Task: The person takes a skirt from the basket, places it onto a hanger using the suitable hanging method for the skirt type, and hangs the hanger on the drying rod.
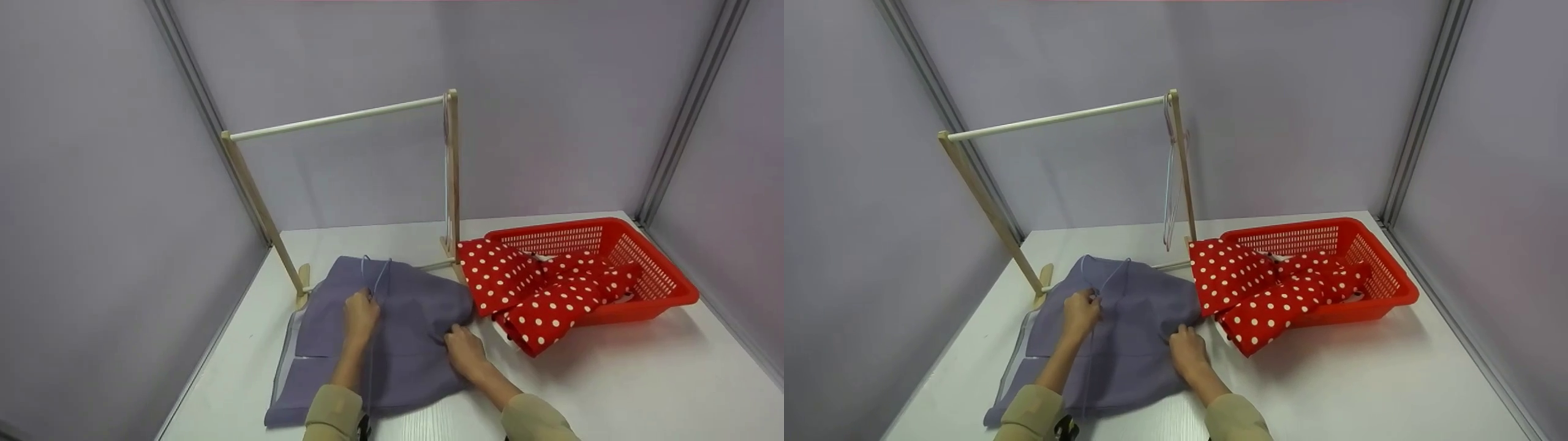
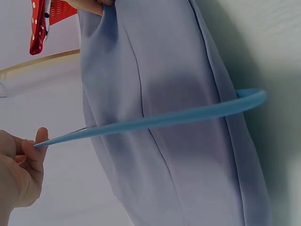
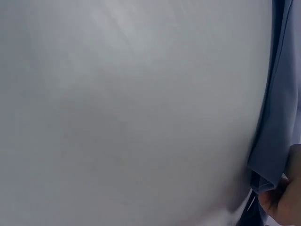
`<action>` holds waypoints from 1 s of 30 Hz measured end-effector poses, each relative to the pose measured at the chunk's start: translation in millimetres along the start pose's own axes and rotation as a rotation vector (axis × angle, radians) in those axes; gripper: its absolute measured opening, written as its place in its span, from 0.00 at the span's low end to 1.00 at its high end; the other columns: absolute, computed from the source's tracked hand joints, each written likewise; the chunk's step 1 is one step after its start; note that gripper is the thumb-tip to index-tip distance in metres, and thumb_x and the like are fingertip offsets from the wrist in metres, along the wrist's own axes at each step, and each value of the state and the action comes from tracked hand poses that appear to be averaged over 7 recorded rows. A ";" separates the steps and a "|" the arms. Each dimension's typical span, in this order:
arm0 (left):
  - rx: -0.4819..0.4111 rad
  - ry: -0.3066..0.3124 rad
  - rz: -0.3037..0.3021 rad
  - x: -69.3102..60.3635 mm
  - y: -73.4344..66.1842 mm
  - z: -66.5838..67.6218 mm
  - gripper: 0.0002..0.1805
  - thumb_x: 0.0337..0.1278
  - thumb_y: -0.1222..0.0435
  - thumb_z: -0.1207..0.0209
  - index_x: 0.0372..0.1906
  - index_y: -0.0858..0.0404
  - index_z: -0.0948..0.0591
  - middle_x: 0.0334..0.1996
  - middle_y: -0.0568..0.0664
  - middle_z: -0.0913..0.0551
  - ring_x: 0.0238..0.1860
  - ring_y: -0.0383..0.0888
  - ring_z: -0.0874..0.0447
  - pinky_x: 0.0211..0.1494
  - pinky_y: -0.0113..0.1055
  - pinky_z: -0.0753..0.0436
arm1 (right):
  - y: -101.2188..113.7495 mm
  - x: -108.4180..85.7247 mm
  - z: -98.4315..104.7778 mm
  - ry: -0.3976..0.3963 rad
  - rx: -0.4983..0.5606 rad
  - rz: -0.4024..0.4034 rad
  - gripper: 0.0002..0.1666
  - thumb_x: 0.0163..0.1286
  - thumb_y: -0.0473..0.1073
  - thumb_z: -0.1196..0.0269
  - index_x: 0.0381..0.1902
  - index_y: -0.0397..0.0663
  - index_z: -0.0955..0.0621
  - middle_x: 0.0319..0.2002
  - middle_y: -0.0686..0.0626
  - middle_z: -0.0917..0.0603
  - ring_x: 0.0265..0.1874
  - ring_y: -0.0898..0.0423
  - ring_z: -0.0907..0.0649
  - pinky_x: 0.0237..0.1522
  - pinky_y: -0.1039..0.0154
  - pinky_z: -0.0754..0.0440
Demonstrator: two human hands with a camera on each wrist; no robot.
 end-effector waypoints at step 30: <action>-0.294 0.092 0.202 63.9 -20.3 69.0 0.12 0.56 0.73 0.46 0.44 0.75 0.19 0.22 0.61 0.17 0.13 0.41 0.22 0.14 0.23 0.31 | -39.1 -19.7 155.9 -0.401 0.214 0.168 0.12 0.46 0.29 0.30 0.32 0.40 0.17 0.30 0.48 0.19 0.29 0.56 0.22 0.33 0.62 0.19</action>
Point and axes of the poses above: each hand's wrist, its own x-axis towards the middle knuckle, its own z-axis out of the back of the hand, y = z × x, the point moved 9 cm from there along x, towards the middle knuckle
